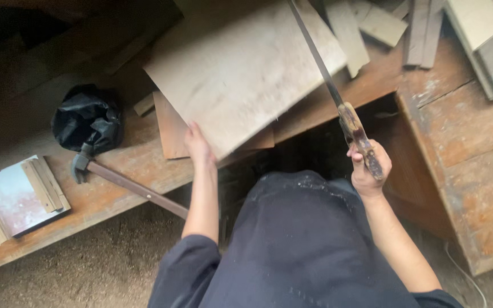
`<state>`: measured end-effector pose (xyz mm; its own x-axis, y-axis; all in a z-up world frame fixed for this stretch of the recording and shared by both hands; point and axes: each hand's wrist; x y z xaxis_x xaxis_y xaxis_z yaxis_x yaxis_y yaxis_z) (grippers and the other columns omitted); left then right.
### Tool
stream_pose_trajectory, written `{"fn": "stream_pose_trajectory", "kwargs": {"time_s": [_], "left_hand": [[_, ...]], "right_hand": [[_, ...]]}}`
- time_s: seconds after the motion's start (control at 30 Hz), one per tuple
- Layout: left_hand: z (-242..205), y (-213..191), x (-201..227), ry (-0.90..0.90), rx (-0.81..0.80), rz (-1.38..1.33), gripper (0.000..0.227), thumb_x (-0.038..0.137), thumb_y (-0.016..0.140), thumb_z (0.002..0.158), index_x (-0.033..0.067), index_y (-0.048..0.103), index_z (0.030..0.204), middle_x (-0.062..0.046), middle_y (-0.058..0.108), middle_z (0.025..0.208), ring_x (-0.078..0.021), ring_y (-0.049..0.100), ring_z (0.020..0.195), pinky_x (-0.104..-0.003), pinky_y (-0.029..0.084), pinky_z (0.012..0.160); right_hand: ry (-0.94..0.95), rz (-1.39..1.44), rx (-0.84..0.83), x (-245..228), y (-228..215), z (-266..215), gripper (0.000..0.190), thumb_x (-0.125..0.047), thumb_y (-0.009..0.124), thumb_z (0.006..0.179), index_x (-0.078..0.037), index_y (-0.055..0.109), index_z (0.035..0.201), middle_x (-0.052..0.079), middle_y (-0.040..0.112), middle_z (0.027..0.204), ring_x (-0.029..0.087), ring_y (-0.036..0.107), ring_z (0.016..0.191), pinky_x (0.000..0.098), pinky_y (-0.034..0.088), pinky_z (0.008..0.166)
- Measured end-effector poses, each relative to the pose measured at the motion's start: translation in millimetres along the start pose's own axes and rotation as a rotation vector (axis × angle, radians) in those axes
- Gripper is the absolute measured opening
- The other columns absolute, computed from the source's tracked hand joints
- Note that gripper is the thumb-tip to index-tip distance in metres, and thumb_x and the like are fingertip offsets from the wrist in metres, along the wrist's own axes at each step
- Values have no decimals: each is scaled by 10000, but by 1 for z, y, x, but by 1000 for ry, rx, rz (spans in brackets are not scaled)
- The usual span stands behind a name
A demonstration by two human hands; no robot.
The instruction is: The person uses a hand saw to cut a rectangular wooden board and a thin wooden strip on a workbench. After cutting, the person moves the cut pieces aside and retrieves a longer wooden plank from a shelf.
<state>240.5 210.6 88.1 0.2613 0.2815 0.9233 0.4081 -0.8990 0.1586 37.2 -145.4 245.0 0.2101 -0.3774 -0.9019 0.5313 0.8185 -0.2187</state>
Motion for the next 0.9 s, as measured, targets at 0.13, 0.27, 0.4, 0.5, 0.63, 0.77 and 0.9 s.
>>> {"fn": "stream_pose_trajectory", "kwargs": {"time_s": [0.13,0.27,0.4,0.5,0.63,0.77,0.9], "left_hand": [[63,9,54,20,-83,-9,470,350,517,1052,-73,623,1229,-166,714,1185,-221,682,1060,-374,560,941],[101,11,76,-12,-49,210,490,372,548,1040,-70,615,1240,-162,704,1180,-201,616,1062,-362,501,949],[124,13,81,14,13,360,513,396,604,1024,-80,590,1215,-160,687,1218,-180,611,1138,-339,454,1014],[134,-4,81,131,58,624,454,374,678,1000,-26,647,1211,-153,676,1181,-197,631,1042,-358,498,959],[137,-26,78,405,-21,825,400,324,740,966,32,696,1237,-153,644,1138,-214,680,936,-368,580,876],[102,-64,82,406,-132,883,463,303,733,959,67,656,1350,-107,654,1192,-205,684,969,-365,576,871],[27,-91,64,522,28,1192,501,297,810,930,25,635,1314,-255,551,1299,-404,514,1229,-549,405,1005]], "right_hand": [[6,-15,-23,-4,33,3,445,-451,669,1068,-23,598,969,42,614,883,141,624,793,279,521,751],[109,-66,-79,-6,58,-8,441,-468,658,1046,-33,626,977,25,636,881,119,603,797,263,481,742],[184,-102,-97,-8,76,-11,441,-468,671,1028,-41,620,930,24,643,865,94,587,742,245,468,690],[184,-127,-130,-7,87,-17,443,-472,661,1031,-42,627,934,22,640,860,90,595,751,243,472,694],[243,-103,-138,-6,83,-25,457,-482,658,1018,-35,624,931,29,640,863,97,586,728,243,470,667],[195,-69,-146,-3,86,-26,482,-500,651,1033,-21,630,980,28,641,875,114,614,793,248,485,725],[192,-52,-154,2,84,-21,487,-504,655,1034,-21,634,975,34,644,878,118,620,798,252,491,741]]}}
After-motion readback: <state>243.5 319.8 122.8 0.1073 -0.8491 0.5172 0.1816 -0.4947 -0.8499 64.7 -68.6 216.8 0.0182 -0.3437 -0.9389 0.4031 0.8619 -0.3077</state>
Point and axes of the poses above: each hand's wrist, its own z-axis towards the middle knuckle, its own y-axis out of the palm, x = y × z
